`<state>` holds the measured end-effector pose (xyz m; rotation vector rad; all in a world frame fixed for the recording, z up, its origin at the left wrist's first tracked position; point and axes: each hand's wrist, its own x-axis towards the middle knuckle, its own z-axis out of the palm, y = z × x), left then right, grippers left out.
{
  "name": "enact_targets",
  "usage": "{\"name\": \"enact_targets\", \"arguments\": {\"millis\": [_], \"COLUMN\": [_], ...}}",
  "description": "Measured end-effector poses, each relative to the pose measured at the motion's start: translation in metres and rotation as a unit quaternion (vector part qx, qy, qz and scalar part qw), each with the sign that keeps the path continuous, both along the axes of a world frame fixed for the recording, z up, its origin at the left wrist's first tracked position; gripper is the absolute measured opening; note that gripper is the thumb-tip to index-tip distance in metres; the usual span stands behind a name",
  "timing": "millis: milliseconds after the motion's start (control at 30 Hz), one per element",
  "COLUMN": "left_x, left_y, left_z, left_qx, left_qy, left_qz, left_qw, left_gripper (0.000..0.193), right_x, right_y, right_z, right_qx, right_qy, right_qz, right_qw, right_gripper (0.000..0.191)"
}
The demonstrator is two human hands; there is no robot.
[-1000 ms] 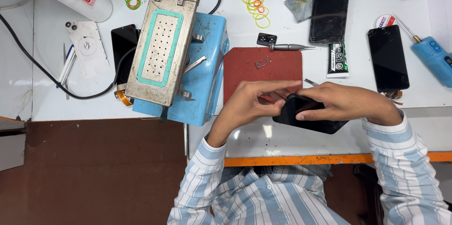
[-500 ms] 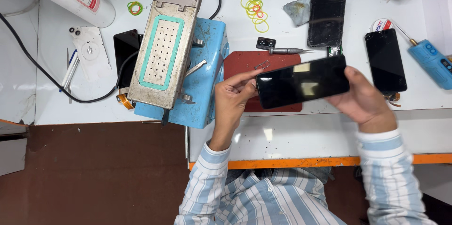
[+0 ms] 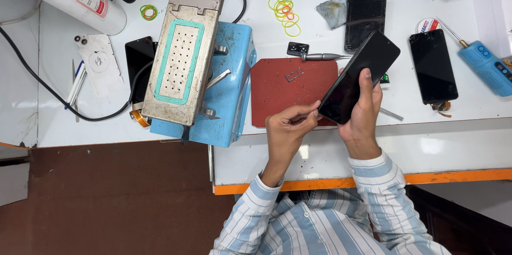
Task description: The person disassembles a smartphone by removing the back cover, detaching internal components, and using a screwdriver to unscrew parts. They then reassemble the phone by placing the back cover back on and securing it.
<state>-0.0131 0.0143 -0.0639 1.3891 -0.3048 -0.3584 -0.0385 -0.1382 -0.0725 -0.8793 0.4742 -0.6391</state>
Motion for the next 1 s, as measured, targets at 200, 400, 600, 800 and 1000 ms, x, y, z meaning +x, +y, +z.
{"name": "enact_targets", "arguments": {"millis": [200,400,600,800,1000], "left_x": [0.009,0.018,0.021,0.016,0.038], "left_y": [0.008,0.011,0.017,-0.01,-0.039], "left_z": [-0.011,-0.018,-0.002,0.012,0.001], "left_qx": [-0.033,-0.009,0.002,-0.13,-0.385], "left_qy": [0.116,0.094,-0.001,-0.054,0.22], "left_qz": [-0.08,-0.117,-0.13,-0.128,-0.026], "left_qw": [0.989,0.989,0.992,0.982,0.896], "left_gripper": [0.01,0.01,0.029,0.073,0.094], "right_x": [-0.006,-0.007,-0.009,-0.008,-0.005], "right_y": [-0.006,-0.007,-0.005,0.02,0.033], "right_z": [0.0,0.002,0.024,0.067,0.08], "right_qx": [-0.033,-0.024,-0.121,-0.467,-0.604], "right_qy": [-0.002,0.008,0.055,0.148,0.084], "right_qz": [0.064,0.098,0.06,0.033,0.141], "right_qw": [0.997,0.995,0.989,0.871,0.78], "right_gripper": [0.029,0.025,0.027,0.041,0.036]}}
